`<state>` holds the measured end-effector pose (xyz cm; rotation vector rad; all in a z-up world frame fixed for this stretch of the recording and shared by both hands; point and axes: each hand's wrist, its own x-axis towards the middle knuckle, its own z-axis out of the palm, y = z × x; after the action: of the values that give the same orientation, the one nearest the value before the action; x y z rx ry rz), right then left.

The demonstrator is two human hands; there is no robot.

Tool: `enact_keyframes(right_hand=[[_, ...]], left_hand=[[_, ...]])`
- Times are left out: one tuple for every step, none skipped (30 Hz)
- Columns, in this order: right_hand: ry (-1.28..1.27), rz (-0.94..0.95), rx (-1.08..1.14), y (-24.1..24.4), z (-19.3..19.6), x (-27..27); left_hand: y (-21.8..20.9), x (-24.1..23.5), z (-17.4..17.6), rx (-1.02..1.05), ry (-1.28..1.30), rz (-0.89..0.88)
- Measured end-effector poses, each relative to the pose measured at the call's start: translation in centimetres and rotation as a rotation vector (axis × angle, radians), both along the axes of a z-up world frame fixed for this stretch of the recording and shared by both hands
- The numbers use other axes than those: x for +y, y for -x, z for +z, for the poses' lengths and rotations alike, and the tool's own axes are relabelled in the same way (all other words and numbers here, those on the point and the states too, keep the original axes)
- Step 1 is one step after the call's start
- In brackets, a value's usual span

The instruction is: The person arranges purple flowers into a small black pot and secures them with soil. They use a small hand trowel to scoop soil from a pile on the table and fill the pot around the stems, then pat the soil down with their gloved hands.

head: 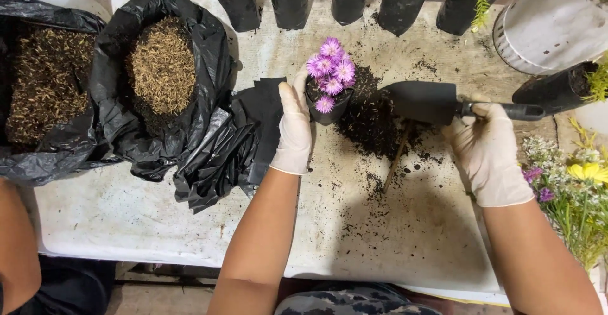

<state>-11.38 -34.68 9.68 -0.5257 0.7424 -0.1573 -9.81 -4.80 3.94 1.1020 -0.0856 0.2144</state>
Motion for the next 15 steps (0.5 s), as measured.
enact_keyframes(right_hand=[[0.000,0.000,-0.001,0.2,1.5,0.7],[-0.005,0.033,-0.026,0.4,2.9,1.3],[-0.010,0.065,-0.048,0.6,4.3,1.9],[-0.010,0.065,-0.046,0.6,5.0,2.3],[0.017,0.107,-0.039,0.5,5.8,2.8],[0.043,0.149,-0.031,0.4,6.5,3.3],[0.043,0.149,-0.032,0.4,7.4,4.1],[0.142,0.185,-0.056,0.5,8.3,4.9],[0.241,0.222,-0.079,0.6,9.1,5.8],[0.240,0.224,-0.080,0.5,9.7,6.5],[0.238,0.228,-0.093,0.3,10.2,7.3],[0.236,0.232,-0.106,0.1,10.7,8.0],[0.237,0.234,-0.106,-0.5,10.2,8.0],[0.361,0.270,-0.145,-1.0,9.6,8.0],[0.487,0.306,-0.184,-1.7,9.1,8.1]], left_hand=[[-0.1,0.1,0.0,-0.001,0.000,0.000],[-0.1,0.1,-0.1,0.047,-0.005,0.016],[-0.1,0.2,-0.2,0.096,-0.010,0.030],[0.1,0.1,-0.1,0.098,-0.010,0.029],[0.2,0.1,0.1,0.096,-0.008,0.019],[0.3,0.1,0.4,0.094,-0.006,0.008],[0.4,0.1,0.7,0.093,-0.007,0.009],[0.6,0.1,1.0,0.057,0.005,-0.024],[0.8,0.2,1.2,0.022,0.017,-0.057],[0.7,0.2,1.3,0.022,0.017,-0.055],[0.7,0.3,1.3,0.019,-0.065,-0.017],[0.6,0.4,1.2,0.017,-0.146,0.021],[0.7,0.4,1.4,0.018,-0.145,0.023],[0.8,0.5,1.6,-0.004,-0.151,0.006],[0.9,0.6,1.8,-0.026,-0.155,-0.010]])
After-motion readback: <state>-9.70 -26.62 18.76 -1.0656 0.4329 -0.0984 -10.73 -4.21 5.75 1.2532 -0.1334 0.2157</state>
